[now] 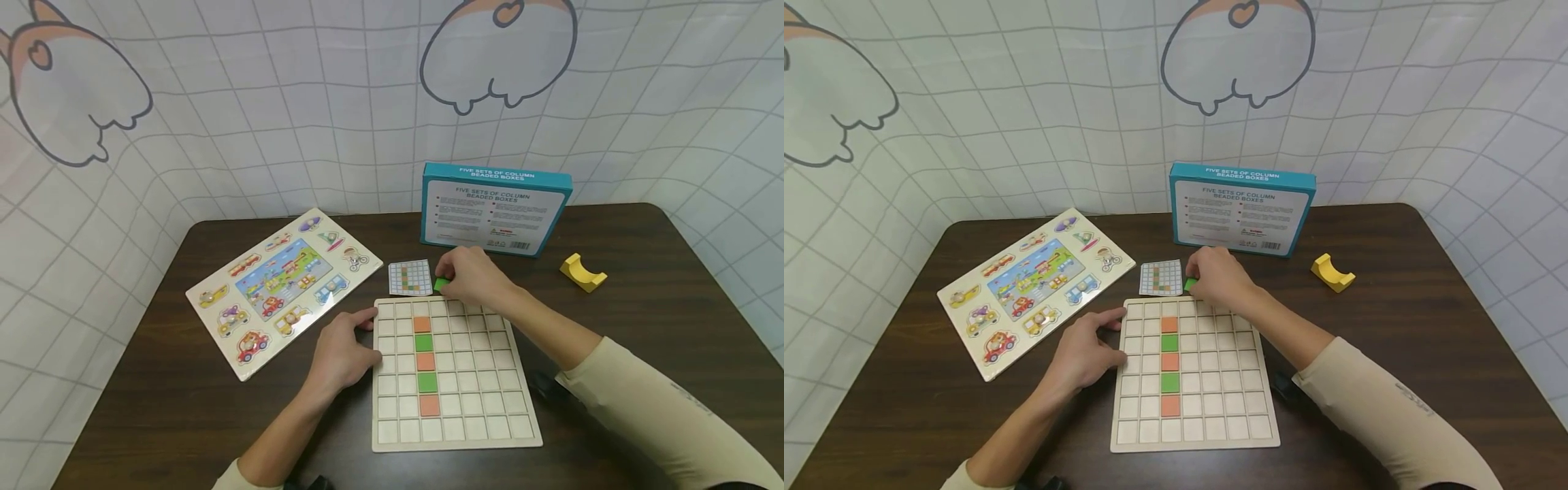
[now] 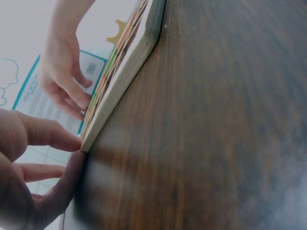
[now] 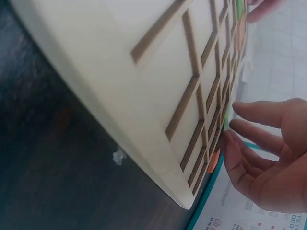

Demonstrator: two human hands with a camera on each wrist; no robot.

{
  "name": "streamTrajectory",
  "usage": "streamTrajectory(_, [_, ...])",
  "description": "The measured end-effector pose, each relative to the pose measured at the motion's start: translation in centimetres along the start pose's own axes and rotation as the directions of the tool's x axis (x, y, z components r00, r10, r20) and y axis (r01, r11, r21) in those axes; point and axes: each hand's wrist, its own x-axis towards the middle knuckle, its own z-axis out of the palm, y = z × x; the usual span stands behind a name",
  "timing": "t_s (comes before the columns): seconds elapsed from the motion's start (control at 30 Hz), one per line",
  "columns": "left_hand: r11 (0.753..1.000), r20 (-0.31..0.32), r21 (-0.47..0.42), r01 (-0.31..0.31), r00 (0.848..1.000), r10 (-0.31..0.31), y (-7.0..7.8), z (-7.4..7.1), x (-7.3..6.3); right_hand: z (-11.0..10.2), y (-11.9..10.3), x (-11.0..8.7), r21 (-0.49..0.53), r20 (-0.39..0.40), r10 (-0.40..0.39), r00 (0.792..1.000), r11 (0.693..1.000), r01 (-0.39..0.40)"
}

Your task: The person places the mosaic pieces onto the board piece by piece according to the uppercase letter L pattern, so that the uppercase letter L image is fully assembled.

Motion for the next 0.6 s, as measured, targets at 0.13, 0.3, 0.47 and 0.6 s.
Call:
streamTrajectory(0.13, [1.0,-0.002,0.0,-0.005,1.0,0.005,-0.05,0.03,-0.05,0.02,0.04,0.1,-0.001,0.011,-0.004,1.0,1.0,0.004])
streamTrajectory(0.3, [1.0,-0.002,0.0,-0.008,1.0,0.008,-0.03,-0.01,-0.09,-0.06,0.05,0.24,0.022,0.036,0.008,0.999,1.0,-0.009])
streamTrajectory(0.47, [1.0,-0.003,0.008,-0.009,1.0,0.009,0.02,-0.04,-0.08,0.06,0.14,0.62,0.014,0.045,0.004,0.999,1.0,-0.005])
streamTrajectory(0.6, [1.0,-0.004,0.017,-0.011,1.0,0.012,0.02,-0.03,-0.06,0.12,0.23,0.84,-0.014,0.035,-0.017,0.999,1.0,0.018])
